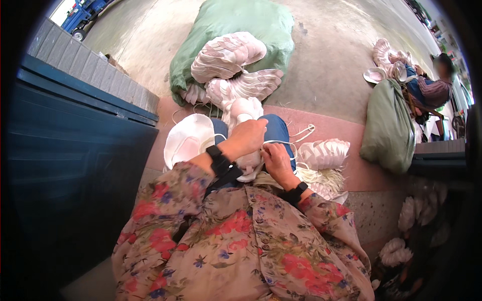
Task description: The recorder uses elastic bands to bundle together white shoe upper components.
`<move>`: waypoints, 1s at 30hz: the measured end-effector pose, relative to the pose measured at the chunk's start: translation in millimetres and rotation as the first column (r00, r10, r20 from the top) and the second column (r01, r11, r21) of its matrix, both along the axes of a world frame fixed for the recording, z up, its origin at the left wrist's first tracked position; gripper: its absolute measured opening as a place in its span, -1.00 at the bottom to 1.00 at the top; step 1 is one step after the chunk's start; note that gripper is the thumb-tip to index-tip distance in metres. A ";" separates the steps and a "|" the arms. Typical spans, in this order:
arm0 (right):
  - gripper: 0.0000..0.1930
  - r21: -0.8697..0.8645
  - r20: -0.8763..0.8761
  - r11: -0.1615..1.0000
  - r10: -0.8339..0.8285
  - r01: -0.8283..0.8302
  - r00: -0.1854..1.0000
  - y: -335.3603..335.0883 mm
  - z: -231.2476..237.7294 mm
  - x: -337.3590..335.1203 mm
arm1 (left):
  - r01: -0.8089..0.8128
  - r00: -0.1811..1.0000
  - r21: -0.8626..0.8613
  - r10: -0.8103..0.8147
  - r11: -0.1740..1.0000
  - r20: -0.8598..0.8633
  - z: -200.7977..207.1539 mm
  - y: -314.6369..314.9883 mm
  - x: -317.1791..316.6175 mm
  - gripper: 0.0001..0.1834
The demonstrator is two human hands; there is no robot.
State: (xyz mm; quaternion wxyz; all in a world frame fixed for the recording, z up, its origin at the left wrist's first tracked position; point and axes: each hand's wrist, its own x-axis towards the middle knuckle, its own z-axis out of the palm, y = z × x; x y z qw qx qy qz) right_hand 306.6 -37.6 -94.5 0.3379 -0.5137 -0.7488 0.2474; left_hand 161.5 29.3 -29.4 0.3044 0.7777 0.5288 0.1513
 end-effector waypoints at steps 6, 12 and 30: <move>-0.83 0.097 0.135 0.991 0.080 -0.094 0.988 2.4 0.1 -2.3 | 0.329 0.944 -0.132 -0.330 0.935 0.008 -76.7 27.7 12.4 -0.48; -0.86 0.120 0.674 0.944 0.150 -0.308 0.723 8.7 26.9 -8.2 | 0.079 0.907 -0.663 0.223 0.744 0.358 -0.6 25.1 -14.4 -0.45; -0.80 0.411 -0.740 0.911 0.354 -0.032 0.572 27.5 223.6 24.6 | 0.280 0.958 -0.068 -0.275 0.957 0.076 -40.4 9.8 -21.1 -0.64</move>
